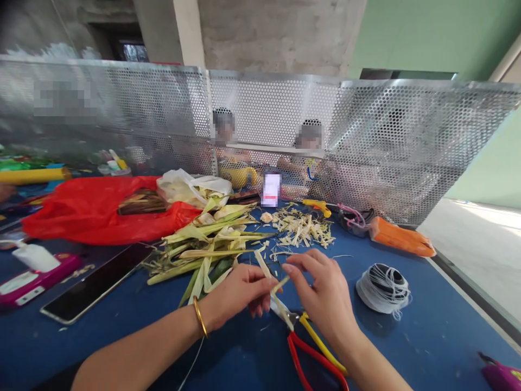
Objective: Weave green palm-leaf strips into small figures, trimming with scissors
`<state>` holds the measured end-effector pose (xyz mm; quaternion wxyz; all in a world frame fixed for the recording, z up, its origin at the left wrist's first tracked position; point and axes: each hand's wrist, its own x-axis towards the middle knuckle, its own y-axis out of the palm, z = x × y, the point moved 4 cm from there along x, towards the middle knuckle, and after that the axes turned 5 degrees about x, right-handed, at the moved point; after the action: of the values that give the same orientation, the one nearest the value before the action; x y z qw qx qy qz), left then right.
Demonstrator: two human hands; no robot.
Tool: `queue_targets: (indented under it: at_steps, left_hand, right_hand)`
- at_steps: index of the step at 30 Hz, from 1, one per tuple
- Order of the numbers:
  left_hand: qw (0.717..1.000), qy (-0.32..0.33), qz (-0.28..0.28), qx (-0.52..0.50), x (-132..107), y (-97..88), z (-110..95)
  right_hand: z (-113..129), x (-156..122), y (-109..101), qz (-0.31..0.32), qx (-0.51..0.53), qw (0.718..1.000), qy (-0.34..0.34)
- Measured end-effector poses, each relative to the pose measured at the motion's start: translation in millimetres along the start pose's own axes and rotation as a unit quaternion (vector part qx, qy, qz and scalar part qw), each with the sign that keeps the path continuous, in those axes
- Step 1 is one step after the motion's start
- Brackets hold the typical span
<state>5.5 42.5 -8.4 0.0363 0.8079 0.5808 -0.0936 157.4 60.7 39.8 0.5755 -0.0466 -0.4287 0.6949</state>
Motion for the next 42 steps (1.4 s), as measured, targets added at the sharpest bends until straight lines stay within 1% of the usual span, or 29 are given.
queue_targets:
  at_steps: [1, 3, 4, 5, 6, 7, 8, 10, 12, 15, 17, 19, 21, 24, 27, 30, 33, 36, 38, 39, 41, 42]
  left_hand:
    - [0.999, -0.004, 0.032, 0.018, -2.0, 4.7, 1.0]
    - [0.995, -0.002, 0.082, 0.060, -6.2, 13.4, 3.3]
    - [0.992, 0.002, 0.096, 0.080, -7.9, 16.6, 4.4]
    - [0.990, 0.005, 0.102, 0.097, -9.0, 18.5, 5.6]
    - [0.989, 0.004, 0.101, 0.111, -9.5, 19.1, 6.7]
    - [0.989, 0.000, 0.093, 0.119, -9.3, 18.5, 7.8]
    - [0.990, -0.007, 0.078, 0.120, -8.5, 16.8, 8.5]
    - [0.994, -0.017, 0.036, 0.106, -5.7, 11.5, 8.1]
    - [0.997, -0.025, -0.013, 0.074, -2.8, 5.4, 5.6]
    - [0.996, -0.051, -0.079, 0.007, -0.6, -1.5, 2.1]
    - [0.992, -0.063, -0.101, -0.033, -0.7, -3.1, 0.8]
    - [0.990, -0.059, -0.103, -0.071, -1.3, -2.4, 0.3]
    - [0.988, -0.049, -0.090, -0.113, -2.1, -0.5, 0.4]
    - [0.982, -0.039, -0.062, -0.171, -3.8, 2.3, -0.1]
    - [0.978, -0.029, -0.033, -0.206, -5.7, 4.1, -3.4]
    - [0.975, -0.019, -0.028, -0.221, -6.6, 4.1, -5.8]
    - [0.974, -0.019, -0.046, -0.223, -5.8, 3.0, -4.2]
    - [0.972, -0.020, -0.061, -0.227, -4.0, 2.2, -1.0]
    - [0.970, -0.016, -0.070, -0.234, -2.9, 1.3, 0.9]
    - [0.969, -0.013, -0.074, -0.237, -2.4, 0.8, 1.6]
    - [0.969, -0.010, -0.079, -0.235, -1.8, 0.3, 2.9]
    - [0.970, -0.011, -0.079, -0.231, -1.6, 0.4, 3.6]
  right_hand:
    - [-2.6, 1.2, 1.8, 0.012, 0.008, 1.000, 0.015]
    - [-6.5, 1.1, 12.4, 0.080, 0.073, 0.992, 0.059]
    - [-6.9, -0.2, 18.7, 0.116, 0.118, 0.983, 0.078]
    - [-6.4, -1.7, 23.8, 0.140, 0.156, 0.973, 0.094]
    - [-5.2, -3.0, 26.9, 0.149, 0.181, 0.967, 0.104]
    - [-3.7, -3.8, 27.2, 0.142, 0.186, 0.967, 0.106]
    - [-2.0, -4.2, 25.2, 0.124, 0.171, 0.972, 0.100]
    - [2.6, -4.7, 17.0, 0.079, 0.095, 0.990, 0.062]
    - [9.0, -5.9, 9.2, 0.049, -0.001, 0.999, -0.003]
    - [18.4, -9.9, 5.2, 0.017, -0.104, 0.989, -0.101]
    - [23.6, -13.5, 7.0, -0.011, -0.146, 0.979, -0.143]
    - [28.5, -17.4, 11.1, -0.037, -0.176, 0.969, -0.169]
    - [32.8, -20.7, 15.9, -0.050, -0.192, 0.963, -0.183]
    - [35.7, -23.3, 20.0, -0.063, -0.198, 0.960, -0.186]
    - [34.1, -23.2, 19.9, -0.078, -0.201, 0.960, -0.177]
    - [31.8, -23.0, 20.2, -0.076, -0.195, 0.962, -0.173]
    - [31.5, -23.7, 22.9, -0.058, -0.198, 0.963, -0.173]
    - [32.6, -24.4, 25.0, -0.056, -0.207, 0.961, -0.176]
    - [35.4, -25.9, 28.8, -0.031, -0.207, 0.953, -0.220]
    - [37.4, -27.3, 31.6, -0.009, -0.212, 0.943, -0.256]
    - [40.6, -30.9, 36.7, 0.029, -0.235, 0.915, -0.328]
    - [41.1, -32.1, 38.1, 0.040, -0.248, 0.903, -0.349]
